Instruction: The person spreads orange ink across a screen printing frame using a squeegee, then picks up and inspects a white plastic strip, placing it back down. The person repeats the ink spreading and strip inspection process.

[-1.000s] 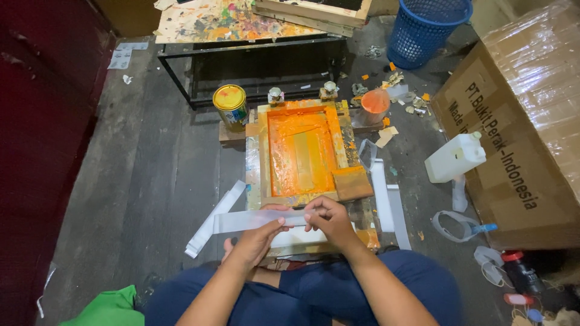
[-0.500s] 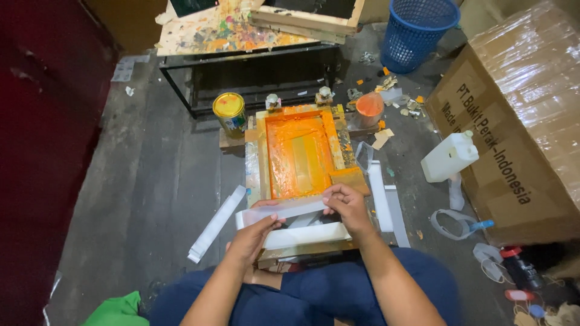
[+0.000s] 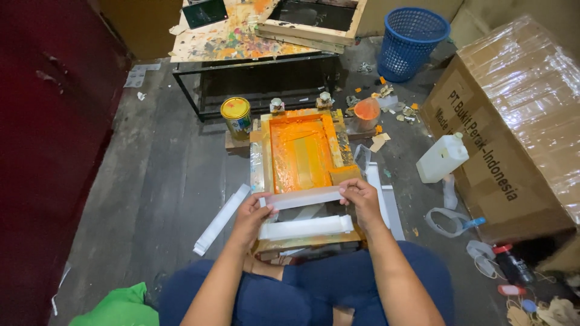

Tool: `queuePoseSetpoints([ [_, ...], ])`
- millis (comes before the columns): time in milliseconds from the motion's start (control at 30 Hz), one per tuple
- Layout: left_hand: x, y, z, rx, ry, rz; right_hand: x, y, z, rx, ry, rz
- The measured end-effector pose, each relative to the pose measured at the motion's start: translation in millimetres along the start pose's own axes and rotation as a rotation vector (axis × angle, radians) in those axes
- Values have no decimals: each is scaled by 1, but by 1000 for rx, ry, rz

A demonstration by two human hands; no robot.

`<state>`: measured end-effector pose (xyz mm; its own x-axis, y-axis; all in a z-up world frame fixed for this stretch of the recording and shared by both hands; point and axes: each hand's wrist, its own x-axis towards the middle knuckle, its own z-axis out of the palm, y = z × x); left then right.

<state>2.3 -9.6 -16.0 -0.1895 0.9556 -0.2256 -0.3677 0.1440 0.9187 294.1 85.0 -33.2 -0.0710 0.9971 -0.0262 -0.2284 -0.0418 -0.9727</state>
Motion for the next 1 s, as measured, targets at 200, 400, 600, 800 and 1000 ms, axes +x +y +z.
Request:
queuePoseSetpoints([
  [200,-9,8,-9,62,60,39,-19,4,6,-57,-7,23],
  [400,-21,18,-31,137,43,87,-31,18,18,-195,50,-87],
  [600,-5,24,-103,367,107,248,-35,27,65,-280,-4,-92],
  [800,-17,41,-159,790,396,148,-24,25,143,-585,-164,-291],
  [1000,32,-25,-236,914,607,17,1,24,240,-837,-295,-365],
])
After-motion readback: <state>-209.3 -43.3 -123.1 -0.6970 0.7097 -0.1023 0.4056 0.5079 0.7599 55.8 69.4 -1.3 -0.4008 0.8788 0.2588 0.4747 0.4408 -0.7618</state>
